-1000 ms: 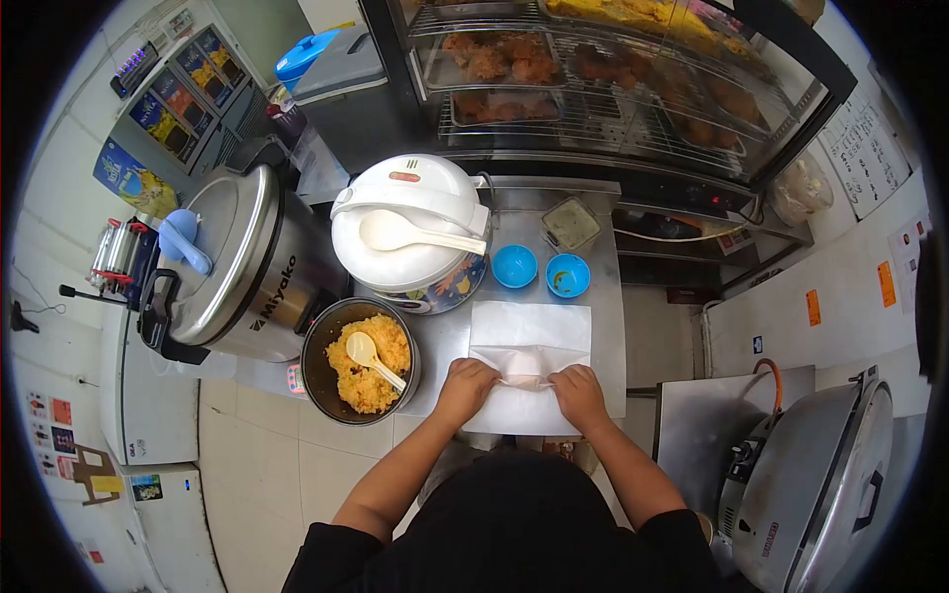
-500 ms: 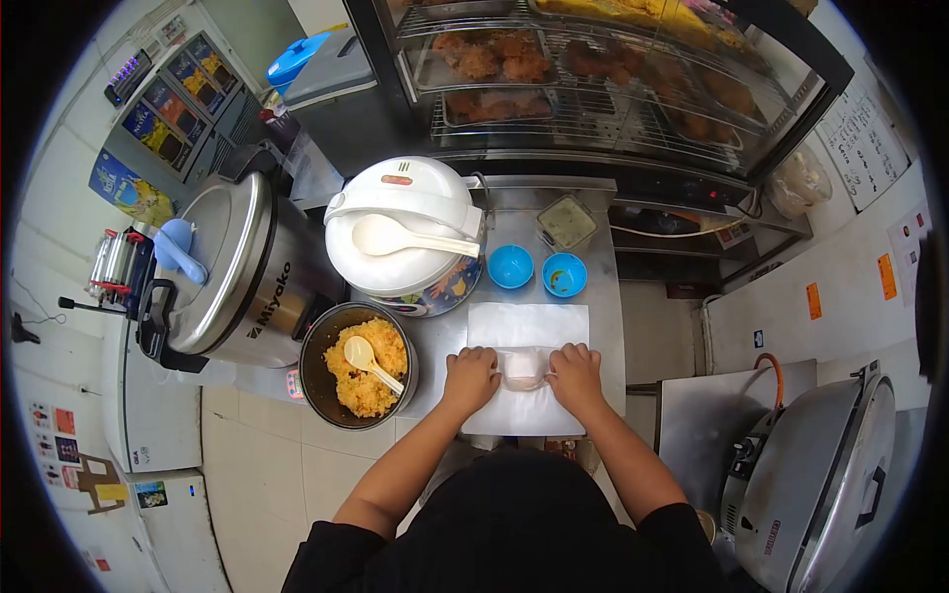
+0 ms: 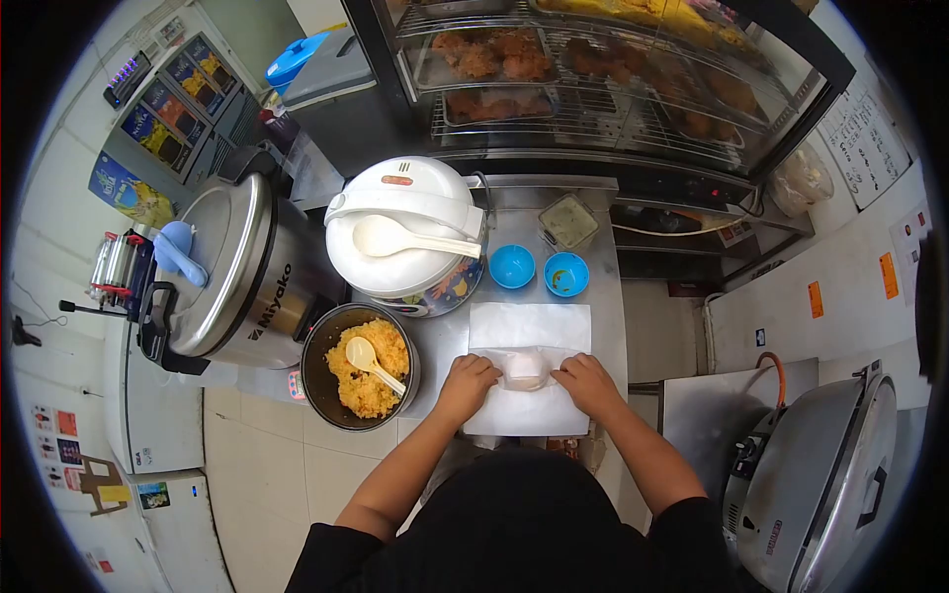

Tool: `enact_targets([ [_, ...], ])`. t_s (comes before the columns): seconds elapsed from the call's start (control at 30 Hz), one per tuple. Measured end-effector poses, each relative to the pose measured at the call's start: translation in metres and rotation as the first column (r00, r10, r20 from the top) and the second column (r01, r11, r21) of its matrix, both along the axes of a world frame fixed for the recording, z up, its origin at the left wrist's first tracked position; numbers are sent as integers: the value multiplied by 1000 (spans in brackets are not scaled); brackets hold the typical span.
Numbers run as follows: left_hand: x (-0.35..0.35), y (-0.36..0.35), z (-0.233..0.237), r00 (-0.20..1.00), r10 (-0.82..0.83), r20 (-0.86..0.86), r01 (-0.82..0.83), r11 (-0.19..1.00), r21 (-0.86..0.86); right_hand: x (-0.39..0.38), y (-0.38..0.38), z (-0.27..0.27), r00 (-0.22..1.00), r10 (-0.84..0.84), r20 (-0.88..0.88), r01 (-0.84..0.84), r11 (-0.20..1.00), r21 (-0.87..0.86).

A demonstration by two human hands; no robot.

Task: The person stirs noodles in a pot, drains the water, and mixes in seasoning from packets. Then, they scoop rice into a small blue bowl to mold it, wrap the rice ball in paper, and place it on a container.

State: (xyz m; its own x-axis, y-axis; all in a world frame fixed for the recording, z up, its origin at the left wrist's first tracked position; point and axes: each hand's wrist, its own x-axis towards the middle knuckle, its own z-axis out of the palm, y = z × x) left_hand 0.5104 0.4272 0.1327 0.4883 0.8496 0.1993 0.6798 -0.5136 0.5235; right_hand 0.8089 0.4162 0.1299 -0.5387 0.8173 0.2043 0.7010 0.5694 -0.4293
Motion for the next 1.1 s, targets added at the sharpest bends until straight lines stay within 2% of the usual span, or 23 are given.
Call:
enact_targets([
  [0.07,1,4,-2,999,-5,-48,6,1000,22,0,5,0,1000,-10,25,11,999,-33],
  [0.17,7,15,12,984,-13,-176,-4,996,-93,-6,11,9,992,-104,72,111,989,-99],
  [0.27,15,27,18,957,26,-290,-103,961,-256,-8,17,7,975,-203,90,217,958,-187],
  [0.37,28,33,23,923,113,-367,-220,939,-263,-18,21,20,935,-285,209,333,910,-247],
  [0.47,39,33,34,906,230,-354,-259,965,-36,-29,21,27,890,-436,135,453,880,-144],
  [0.57,36,40,38,920,139,-366,-169,984,-51,-28,23,34,898,-415,146,433,893,-122],
  [0.67,30,46,33,917,47,-397,-110,984,-139,-25,23,30,910,-369,188,396,909,-129],
  [0.87,25,44,33,943,36,-331,-97,980,-171,-23,18,28,909,-392,143,413,896,-165],
  [1.1,19,39,37,962,106,-252,-156,970,-185,-24,13,31,908,-411,78,418,887,-197],
])
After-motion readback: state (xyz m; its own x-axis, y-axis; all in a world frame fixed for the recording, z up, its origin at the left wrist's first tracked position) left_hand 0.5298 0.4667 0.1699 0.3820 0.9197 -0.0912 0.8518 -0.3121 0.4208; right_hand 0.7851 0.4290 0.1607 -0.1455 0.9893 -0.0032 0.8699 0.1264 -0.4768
